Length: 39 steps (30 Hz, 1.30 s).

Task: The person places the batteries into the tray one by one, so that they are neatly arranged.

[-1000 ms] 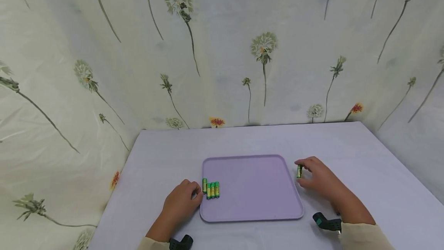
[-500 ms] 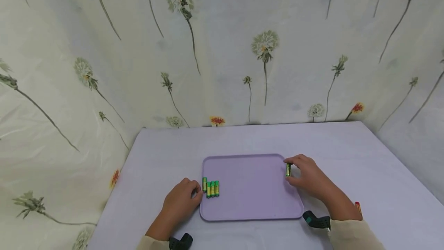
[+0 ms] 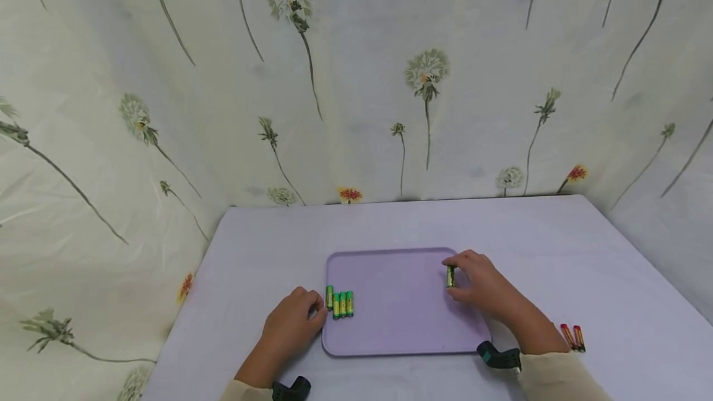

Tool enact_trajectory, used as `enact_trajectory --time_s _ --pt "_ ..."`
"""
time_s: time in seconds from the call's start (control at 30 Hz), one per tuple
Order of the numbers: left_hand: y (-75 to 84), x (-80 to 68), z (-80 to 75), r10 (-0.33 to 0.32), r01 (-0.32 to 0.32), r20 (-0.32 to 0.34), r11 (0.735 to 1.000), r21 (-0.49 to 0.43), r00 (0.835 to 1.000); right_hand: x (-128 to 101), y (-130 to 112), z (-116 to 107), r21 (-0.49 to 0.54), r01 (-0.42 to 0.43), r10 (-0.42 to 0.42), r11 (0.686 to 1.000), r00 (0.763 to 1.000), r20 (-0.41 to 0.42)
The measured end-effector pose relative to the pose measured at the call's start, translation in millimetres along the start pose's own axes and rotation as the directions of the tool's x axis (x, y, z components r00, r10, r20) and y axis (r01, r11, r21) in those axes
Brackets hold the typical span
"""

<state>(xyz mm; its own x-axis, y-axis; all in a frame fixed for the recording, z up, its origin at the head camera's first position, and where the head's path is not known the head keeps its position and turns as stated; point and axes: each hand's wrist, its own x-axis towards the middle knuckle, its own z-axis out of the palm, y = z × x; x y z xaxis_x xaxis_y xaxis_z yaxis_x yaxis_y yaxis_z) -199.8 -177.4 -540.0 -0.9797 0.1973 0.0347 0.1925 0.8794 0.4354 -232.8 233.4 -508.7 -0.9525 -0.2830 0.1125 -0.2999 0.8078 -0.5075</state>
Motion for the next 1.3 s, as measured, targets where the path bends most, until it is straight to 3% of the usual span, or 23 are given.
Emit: enact_trajectory --time_s 0.43,0.87,1.3 --pt "1.3 -1.5 -0.2 -0.008 0.008 0.011 1.000 0.001 1.000 5 -12 18 -0.032 0.085 -0.083 0.996 0.996 0.039" --pt "1.9 -1.7 -0.7 -0.006 0.005 0.006 1.000 0.014 1.000 15 -22 25 -0.110 0.125 -0.113 0.986 0.988 0.104" --pt "3.3 -2.0 -2.3 0.005 -0.005 -0.011 1.000 0.023 1.000 20 -37 28 -0.147 0.098 -0.076 0.984 0.986 0.150"
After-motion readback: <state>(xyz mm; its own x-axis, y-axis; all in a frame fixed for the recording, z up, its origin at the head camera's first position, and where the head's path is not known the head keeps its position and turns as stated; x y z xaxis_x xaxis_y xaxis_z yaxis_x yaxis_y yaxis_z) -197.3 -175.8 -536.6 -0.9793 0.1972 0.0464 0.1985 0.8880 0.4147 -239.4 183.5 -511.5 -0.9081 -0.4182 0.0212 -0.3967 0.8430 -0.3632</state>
